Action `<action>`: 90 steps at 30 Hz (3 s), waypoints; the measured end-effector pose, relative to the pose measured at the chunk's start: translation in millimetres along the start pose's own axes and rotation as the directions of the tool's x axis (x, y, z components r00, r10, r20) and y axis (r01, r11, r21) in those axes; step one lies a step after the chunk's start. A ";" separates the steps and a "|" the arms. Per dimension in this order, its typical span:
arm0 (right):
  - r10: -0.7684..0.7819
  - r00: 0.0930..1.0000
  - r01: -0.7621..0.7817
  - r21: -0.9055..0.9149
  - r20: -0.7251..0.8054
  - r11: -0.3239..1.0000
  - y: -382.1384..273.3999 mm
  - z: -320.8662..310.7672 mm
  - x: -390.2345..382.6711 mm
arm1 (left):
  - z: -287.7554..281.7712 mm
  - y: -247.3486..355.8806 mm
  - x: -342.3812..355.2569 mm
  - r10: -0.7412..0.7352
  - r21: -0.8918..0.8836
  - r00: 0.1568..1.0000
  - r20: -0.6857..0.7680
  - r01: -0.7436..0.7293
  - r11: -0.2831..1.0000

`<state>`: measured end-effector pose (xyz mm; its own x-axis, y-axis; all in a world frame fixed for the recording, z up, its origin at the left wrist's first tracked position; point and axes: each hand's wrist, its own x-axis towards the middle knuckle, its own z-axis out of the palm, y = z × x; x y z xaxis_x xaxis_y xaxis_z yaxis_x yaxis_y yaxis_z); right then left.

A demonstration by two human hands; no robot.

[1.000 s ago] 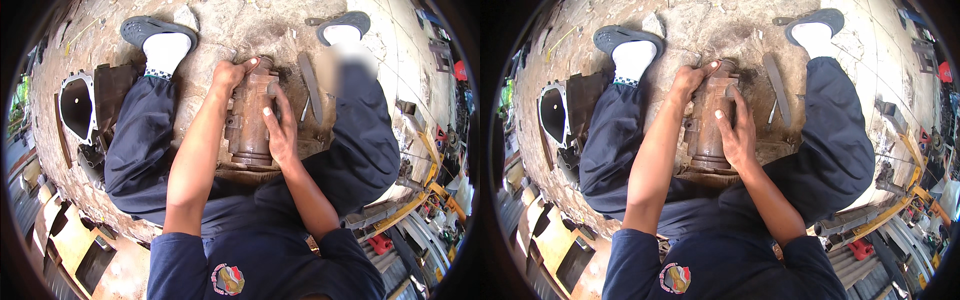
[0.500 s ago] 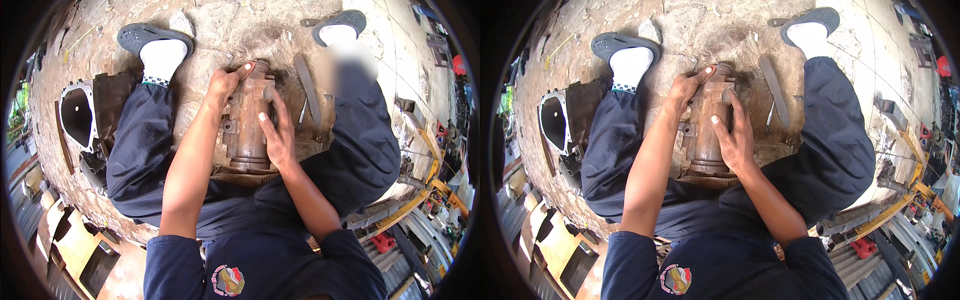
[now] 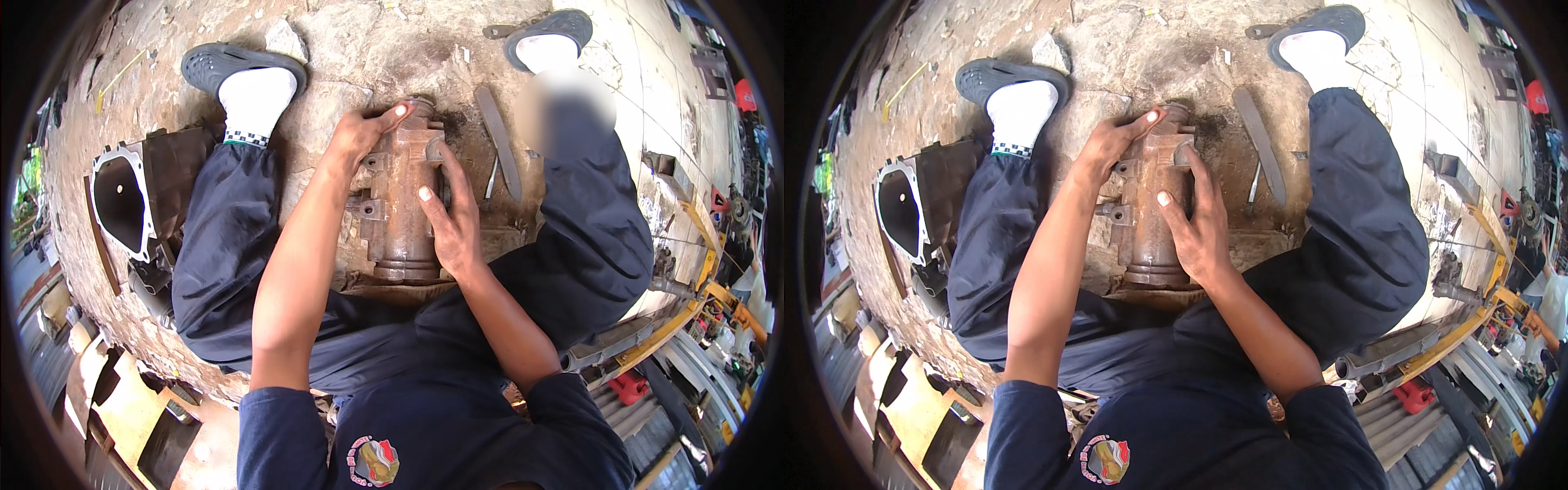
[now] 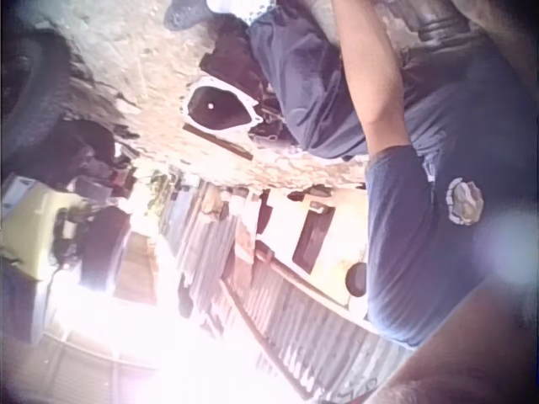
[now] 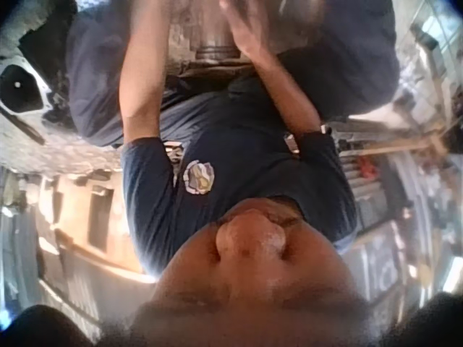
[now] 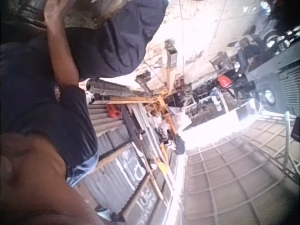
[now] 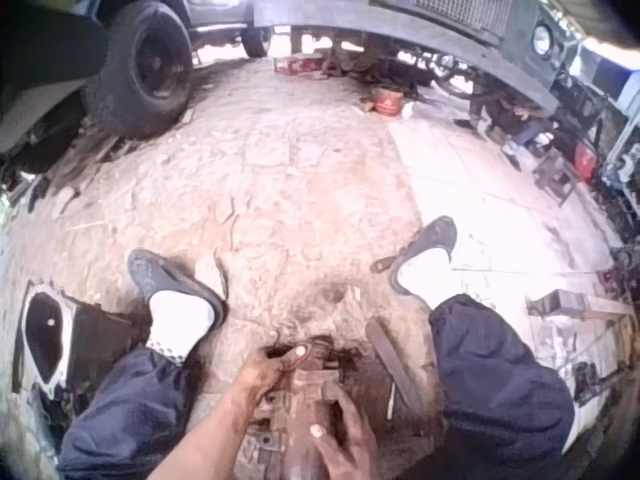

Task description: The person sits on the floor and scrubs a rusty metal part with a wire brush and a flat metal file. They rotate the part to clean different sides and wipe away debris with their hands.

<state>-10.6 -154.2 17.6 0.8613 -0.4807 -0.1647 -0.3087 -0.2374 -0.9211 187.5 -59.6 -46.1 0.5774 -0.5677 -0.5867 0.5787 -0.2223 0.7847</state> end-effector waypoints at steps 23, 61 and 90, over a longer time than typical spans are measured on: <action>0.007 1.000 -0.007 -0.043 0.006 0.999 -6.2 -1.9 -0.7 | 20.5 23.6 -26.2 -0.033 0.214 0.980 -0.197 0.076 0.974; 0.002 1.000 -0.001 0.032 -0.016 1.000 11.4 -0.8 -1.0 | -0.7 -2.4 -54.7 -0.335 -0.038 0.939 -0.081 0.333 0.942; 0.017 0.999 -0.011 0.186 -0.033 0.983 16.2 1.7 -0.6 | 7.2 5.6 -35.2 -0.386 -0.019 0.922 -0.022 0.386 0.922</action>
<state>-15.4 -156.4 2.2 0.8421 -0.5122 -0.1688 -0.2375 -0.0713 -0.9688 166.2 -46.5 -19.7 0.3219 -0.4203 -0.8484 0.7676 -0.4087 0.4937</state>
